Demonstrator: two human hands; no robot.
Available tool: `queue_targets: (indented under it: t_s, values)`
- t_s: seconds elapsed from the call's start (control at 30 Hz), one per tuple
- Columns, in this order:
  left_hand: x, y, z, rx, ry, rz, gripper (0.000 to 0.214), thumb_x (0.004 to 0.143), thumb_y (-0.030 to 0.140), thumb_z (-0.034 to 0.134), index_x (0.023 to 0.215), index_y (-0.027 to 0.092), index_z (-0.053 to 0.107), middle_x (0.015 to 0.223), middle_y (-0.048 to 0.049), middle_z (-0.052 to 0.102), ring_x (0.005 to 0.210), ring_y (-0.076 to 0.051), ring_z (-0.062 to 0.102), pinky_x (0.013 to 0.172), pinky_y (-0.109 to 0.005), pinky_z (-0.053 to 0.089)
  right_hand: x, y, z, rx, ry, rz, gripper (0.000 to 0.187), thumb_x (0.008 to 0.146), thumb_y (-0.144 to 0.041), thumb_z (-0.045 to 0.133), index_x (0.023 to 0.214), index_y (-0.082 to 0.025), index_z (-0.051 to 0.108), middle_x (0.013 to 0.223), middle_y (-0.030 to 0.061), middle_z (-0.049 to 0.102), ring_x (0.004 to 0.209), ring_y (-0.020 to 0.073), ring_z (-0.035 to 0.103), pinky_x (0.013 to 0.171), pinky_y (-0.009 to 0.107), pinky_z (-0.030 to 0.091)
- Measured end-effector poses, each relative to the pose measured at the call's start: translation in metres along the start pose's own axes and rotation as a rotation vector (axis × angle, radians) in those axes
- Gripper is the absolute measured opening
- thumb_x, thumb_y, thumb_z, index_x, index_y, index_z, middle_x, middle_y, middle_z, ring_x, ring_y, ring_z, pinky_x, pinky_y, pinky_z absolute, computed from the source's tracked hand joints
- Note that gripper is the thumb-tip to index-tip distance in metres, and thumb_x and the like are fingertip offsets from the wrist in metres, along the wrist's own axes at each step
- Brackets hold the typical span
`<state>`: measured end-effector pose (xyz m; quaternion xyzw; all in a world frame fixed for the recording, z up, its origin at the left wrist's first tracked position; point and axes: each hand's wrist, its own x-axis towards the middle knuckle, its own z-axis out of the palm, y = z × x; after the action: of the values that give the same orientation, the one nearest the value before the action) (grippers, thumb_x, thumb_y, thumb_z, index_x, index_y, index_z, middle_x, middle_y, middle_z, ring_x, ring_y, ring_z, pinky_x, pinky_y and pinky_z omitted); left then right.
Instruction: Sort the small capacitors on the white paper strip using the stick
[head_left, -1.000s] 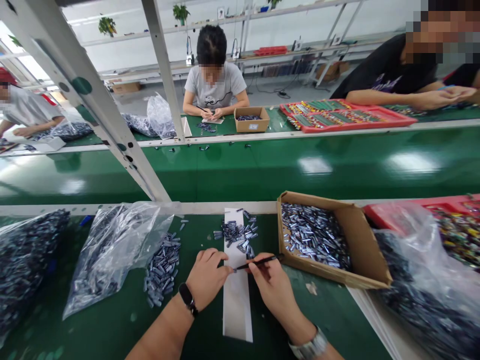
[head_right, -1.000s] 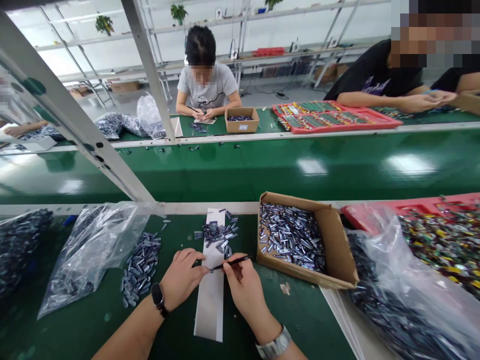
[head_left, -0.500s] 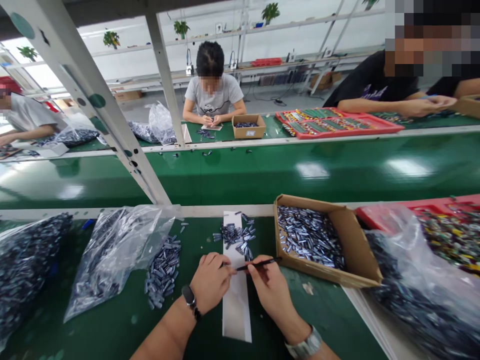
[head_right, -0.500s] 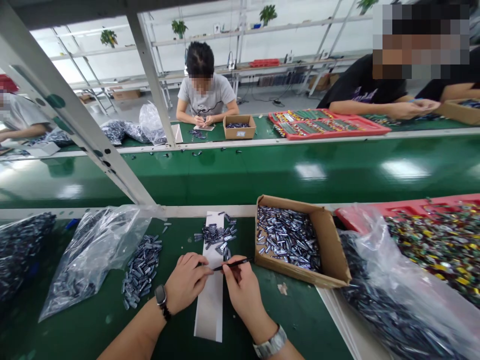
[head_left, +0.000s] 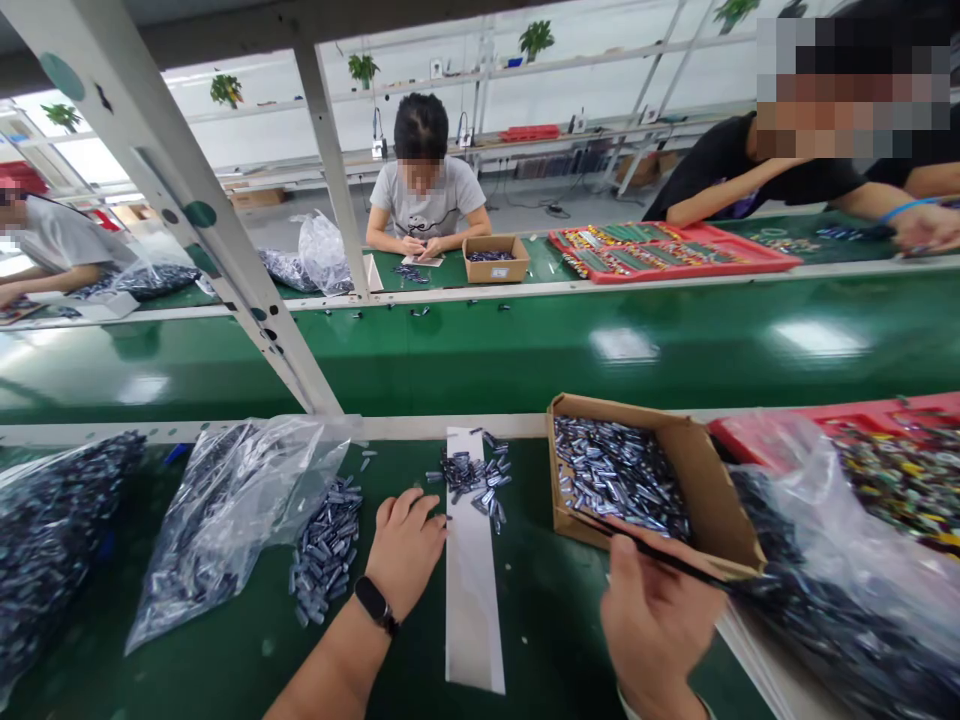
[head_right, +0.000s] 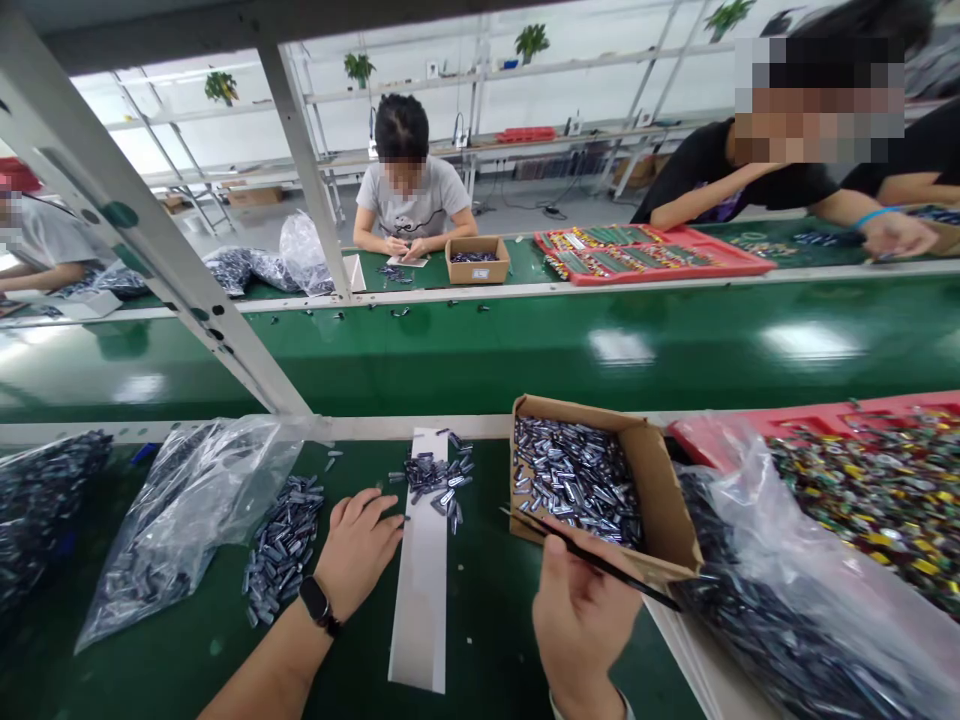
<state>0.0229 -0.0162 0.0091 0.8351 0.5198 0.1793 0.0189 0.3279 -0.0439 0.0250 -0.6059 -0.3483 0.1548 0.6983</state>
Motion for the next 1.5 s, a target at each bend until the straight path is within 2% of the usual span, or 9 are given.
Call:
queue_targets:
  t_s: [0.07, 0.17, 0.27, 0.33, 0.6, 0.8, 1.1, 1.23, 1.5]
  values:
    - [-0.001, 0.001, -0.001, -0.069, -0.07, 0.038, 0.021, 0.118, 0.013, 0.087, 0.119, 0.032, 0.095, 0.127, -0.0035, 0.096, 0.135, -0.031, 0.083, 0.12, -0.051, 0.065, -0.017, 0.0, 0.014, 0.076, -0.112, -0.007, 0.056, 0.102, -0.079, 0.105, 0.11, -0.033, 0.074, 0.104, 0.0156, 0.095, 0.091, 0.0393, 0.098, 0.087, 0.058, 0.085]
    - [0.002, 0.006, -0.002, -0.135, -0.178, 0.055, 0.024, 0.116, 0.007, 0.086, 0.12, 0.03, 0.093, 0.113, -0.0014, 0.093, 0.123, -0.028, 0.083, 0.114, -0.045, 0.066, -0.036, 0.004, 0.031, 0.115, -0.417, 0.158, 0.053, 0.105, -0.081, 0.1, 0.11, -0.032, 0.079, 0.103, 0.0139, 0.096, 0.089, 0.036, 0.098, 0.086, 0.052, 0.086]
    - [0.005, 0.01, -0.001, -0.154, -0.199, 0.031, 0.028, 0.114, 0.005, 0.085, 0.129, 0.027, 0.092, 0.115, -0.0044, 0.092, 0.122, -0.03, 0.083, 0.11, -0.044, 0.068, -0.045, 0.012, 0.038, 0.09, -0.64, 0.304, 0.062, 0.101, -0.094, 0.095, 0.105, -0.033, 0.082, 0.097, 0.0131, 0.095, 0.087, 0.0374, 0.097, 0.084, 0.051, 0.086]
    - [0.007, 0.011, 0.0, -0.157, -0.194, 0.009, 0.033, 0.112, 0.005, 0.085, 0.137, 0.026, 0.091, 0.119, -0.0057, 0.091, 0.12, -0.03, 0.083, 0.11, -0.045, 0.07, -0.047, 0.016, 0.038, 0.056, -0.692, 0.314, 0.065, 0.098, -0.099, 0.092, 0.102, -0.035, 0.082, 0.095, 0.0127, 0.094, 0.086, 0.039, 0.095, 0.082, 0.053, 0.085]
    - [0.009, 0.011, 0.0, -0.164, -0.23, 0.018, 0.023, 0.116, 0.005, 0.083, 0.119, 0.026, 0.092, 0.114, -0.0043, 0.083, 0.115, -0.028, 0.078, 0.11, -0.043, 0.068, -0.042, 0.007, 0.042, -0.011, -0.76, 0.308, 0.054, 0.097, -0.087, 0.095, 0.1, -0.035, 0.082, 0.092, 0.0115, 0.092, 0.082, 0.0392, 0.092, 0.077, 0.053, 0.084]
    - [0.005, 0.014, 0.002, -0.069, -0.223, 0.021, 0.023, 0.119, 0.008, 0.083, 0.131, 0.027, 0.089, 0.118, -0.0034, 0.083, 0.12, -0.029, 0.078, 0.108, -0.043, 0.066, -0.04, 0.004, 0.044, 0.004, -0.761, 0.305, 0.045, 0.097, -0.079, 0.098, 0.099, -0.036, 0.084, 0.091, 0.0107, 0.093, 0.079, 0.0387, 0.092, 0.074, 0.052, 0.083]
    - [0.008, 0.011, -0.009, -0.27, -0.282, -0.07, 0.031, 0.112, 0.006, 0.084, 0.134, 0.026, 0.092, 0.115, -0.0046, 0.089, 0.112, -0.029, 0.082, 0.108, -0.046, 0.07, -0.039, 0.004, 0.045, -0.007, -0.764, 0.277, 0.048, 0.098, -0.081, 0.096, 0.099, -0.035, 0.083, 0.087, 0.0082, 0.092, 0.075, 0.0374, 0.09, 0.072, 0.052, 0.082]
    - [0.005, 0.014, -0.007, -0.228, -0.286, -0.034, 0.032, 0.117, 0.003, 0.074, 0.124, 0.028, 0.093, 0.117, -0.0043, 0.087, 0.113, -0.027, 0.079, 0.11, -0.042, 0.068, -0.04, 0.004, 0.046, -0.012, -0.75, 0.278, 0.051, 0.098, -0.085, 0.096, 0.099, -0.036, 0.083, 0.088, 0.0091, 0.092, 0.075, 0.038, 0.091, 0.072, 0.052, 0.082]
    - [0.0, 0.013, -0.011, -0.33, -0.217, -0.037, 0.047, 0.121, 0.001, 0.059, 0.136, 0.03, 0.092, 0.122, -0.0058, 0.085, 0.116, -0.026, 0.082, 0.111, -0.04, 0.072, -0.039, 0.0, 0.044, -0.015, -0.774, 0.319, 0.051, 0.099, -0.083, 0.095, 0.1, -0.034, 0.083, 0.089, 0.0109, 0.092, 0.077, 0.0375, 0.091, 0.074, 0.051, 0.081]
